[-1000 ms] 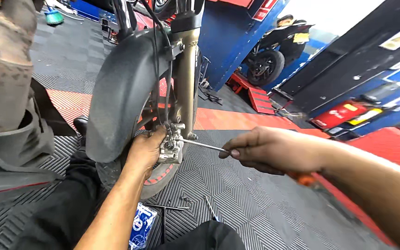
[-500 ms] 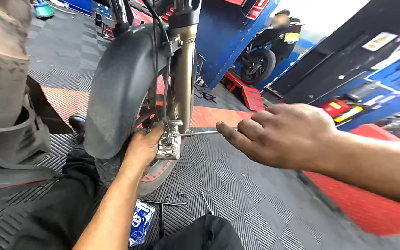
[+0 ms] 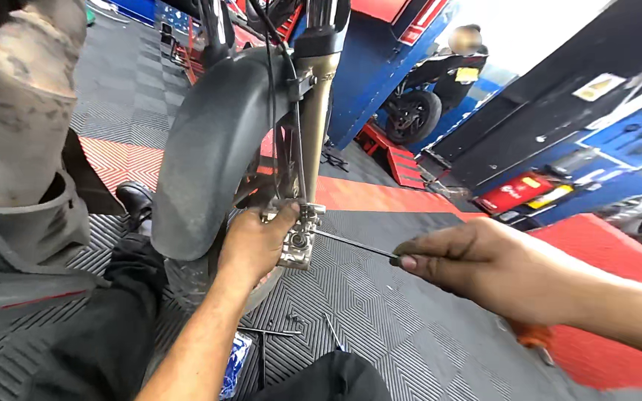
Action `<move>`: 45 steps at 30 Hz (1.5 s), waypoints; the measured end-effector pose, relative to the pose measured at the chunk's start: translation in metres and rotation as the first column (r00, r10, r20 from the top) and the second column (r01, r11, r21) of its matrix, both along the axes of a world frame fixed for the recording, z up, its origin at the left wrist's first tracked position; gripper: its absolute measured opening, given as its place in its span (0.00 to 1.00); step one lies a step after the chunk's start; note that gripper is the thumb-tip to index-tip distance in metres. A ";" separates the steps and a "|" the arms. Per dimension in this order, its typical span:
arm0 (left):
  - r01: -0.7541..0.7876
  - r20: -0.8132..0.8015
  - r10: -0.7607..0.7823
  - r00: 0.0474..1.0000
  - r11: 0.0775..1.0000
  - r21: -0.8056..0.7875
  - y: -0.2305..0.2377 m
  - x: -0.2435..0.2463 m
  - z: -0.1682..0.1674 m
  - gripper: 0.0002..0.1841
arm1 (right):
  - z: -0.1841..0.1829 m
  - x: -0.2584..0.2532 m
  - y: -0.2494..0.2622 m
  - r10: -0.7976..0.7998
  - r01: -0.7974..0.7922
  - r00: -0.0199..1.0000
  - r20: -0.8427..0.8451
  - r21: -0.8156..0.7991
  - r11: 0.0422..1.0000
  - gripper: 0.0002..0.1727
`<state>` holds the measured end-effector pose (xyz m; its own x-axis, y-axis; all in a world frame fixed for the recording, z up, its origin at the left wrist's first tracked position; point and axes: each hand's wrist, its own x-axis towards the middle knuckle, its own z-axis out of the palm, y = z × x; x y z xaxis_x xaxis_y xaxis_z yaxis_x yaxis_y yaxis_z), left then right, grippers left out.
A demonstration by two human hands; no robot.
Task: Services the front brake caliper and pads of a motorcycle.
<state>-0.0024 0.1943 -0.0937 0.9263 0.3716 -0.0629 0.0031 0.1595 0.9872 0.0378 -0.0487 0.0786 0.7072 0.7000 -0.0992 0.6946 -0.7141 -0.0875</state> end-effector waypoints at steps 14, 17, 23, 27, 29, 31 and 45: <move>0.008 0.026 -0.001 1.000 0.961 -0.276 -0.006 0.005 -0.009 0.26 | -0.012 -0.010 -0.065 -0.127 -0.071 0.763 0.634 0.277 0.958 0.33; 0.000 0.060 0.016 0.998 0.966 -0.259 -0.008 0.005 -0.011 0.26 | -0.010 -0.006 -0.069 -0.255 0.082 0.889 0.379 0.417 0.905 0.27; -0.024 0.069 0.047 0.996 0.951 -0.308 -0.013 0.006 -0.011 0.26 | -0.026 -0.001 -0.047 -0.005 -0.309 0.911 0.411 0.693 0.651 0.16; -0.001 0.073 0.027 0.997 0.940 -0.342 -0.011 0.006 -0.012 0.25 | -0.048 0.001 -0.063 0.087 -0.298 0.951 0.296 0.808 0.508 0.30; 0.005 0.074 0.021 0.997 0.944 -0.331 -0.009 0.005 -0.012 0.25 | -0.052 0.004 -0.077 0.054 -0.273 0.955 0.293 0.786 0.555 0.37; -0.009 0.071 0.033 0.997 0.949 -0.314 -0.009 0.006 -0.012 0.24 | -0.056 0.010 -0.087 -0.015 -0.377 0.879 0.476 0.714 0.590 0.23; 0.000 0.124 0.064 0.990 0.887 -0.462 -0.027 0.005 -0.011 0.26 | -0.098 -0.024 0.062 0.050 -0.117 0.989 0.142 0.935 -0.335 0.38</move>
<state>0.0022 0.1672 -0.1046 0.9262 0.3599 -0.1124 -0.1341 0.5931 0.7939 0.0142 0.0137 -0.0190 0.6080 -0.1055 0.7869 0.7619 0.3562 -0.5409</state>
